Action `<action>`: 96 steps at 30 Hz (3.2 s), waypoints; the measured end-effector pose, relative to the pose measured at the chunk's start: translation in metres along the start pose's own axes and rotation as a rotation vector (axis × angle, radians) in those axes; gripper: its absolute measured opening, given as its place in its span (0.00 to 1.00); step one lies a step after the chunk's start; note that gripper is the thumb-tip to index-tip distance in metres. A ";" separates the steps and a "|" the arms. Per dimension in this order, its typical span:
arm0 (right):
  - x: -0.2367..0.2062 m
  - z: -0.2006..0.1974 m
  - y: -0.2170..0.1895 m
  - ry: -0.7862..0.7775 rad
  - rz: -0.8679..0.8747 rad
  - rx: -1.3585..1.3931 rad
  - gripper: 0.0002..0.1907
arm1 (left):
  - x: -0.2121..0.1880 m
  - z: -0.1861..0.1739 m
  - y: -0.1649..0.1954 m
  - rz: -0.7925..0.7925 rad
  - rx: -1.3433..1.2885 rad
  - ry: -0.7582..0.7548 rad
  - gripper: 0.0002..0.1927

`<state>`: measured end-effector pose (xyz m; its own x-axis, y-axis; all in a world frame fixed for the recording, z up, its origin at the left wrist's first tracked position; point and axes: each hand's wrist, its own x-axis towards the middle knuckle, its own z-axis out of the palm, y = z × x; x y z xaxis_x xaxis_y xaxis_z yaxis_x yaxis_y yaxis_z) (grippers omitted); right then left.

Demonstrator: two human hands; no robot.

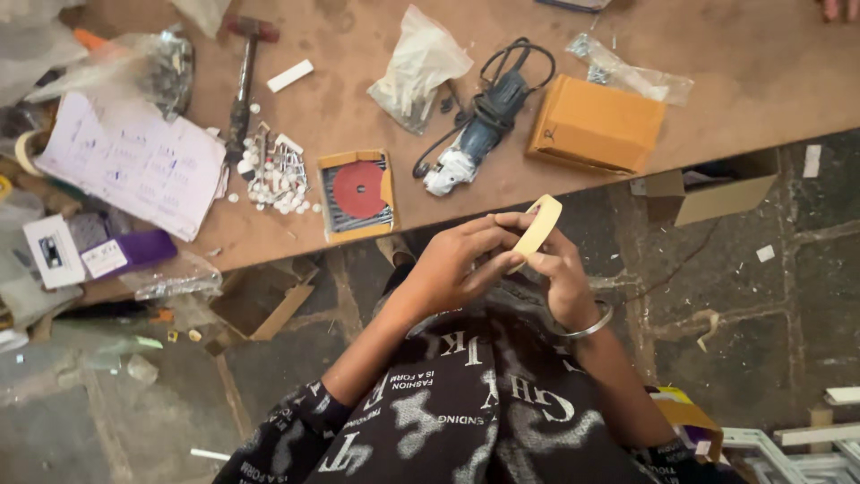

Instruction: The person wraps an item in white paper and places it into a small cardboard box on the workbench. They tear strips of masking tape by hand, seal the box flaps with tape, and tap the taped box with a mallet before setting it down.

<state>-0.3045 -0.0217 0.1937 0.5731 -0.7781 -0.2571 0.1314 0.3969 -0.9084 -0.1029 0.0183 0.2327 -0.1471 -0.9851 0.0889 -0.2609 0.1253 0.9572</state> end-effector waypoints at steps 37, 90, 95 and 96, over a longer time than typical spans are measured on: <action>-0.001 0.012 -0.021 -0.100 0.075 -0.182 0.18 | 0.016 -0.004 -0.037 -0.526 -1.142 -0.101 0.21; 0.019 0.003 0.070 -0.025 -0.134 0.224 0.09 | -0.012 0.030 -0.062 -0.255 -0.913 0.157 0.18; 0.036 0.004 0.068 -0.103 -0.072 0.216 0.11 | -0.015 0.020 -0.060 -0.175 -0.846 0.250 0.20; 0.039 0.005 0.068 -0.124 -0.091 0.189 0.11 | -0.016 0.019 -0.060 -0.173 -0.841 0.262 0.20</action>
<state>-0.2694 -0.0227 0.1238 0.6452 -0.7538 -0.1246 0.3288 0.4212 -0.8453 -0.1029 0.0284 0.1691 0.0791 -0.9903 -0.1144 0.5409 -0.0537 0.8394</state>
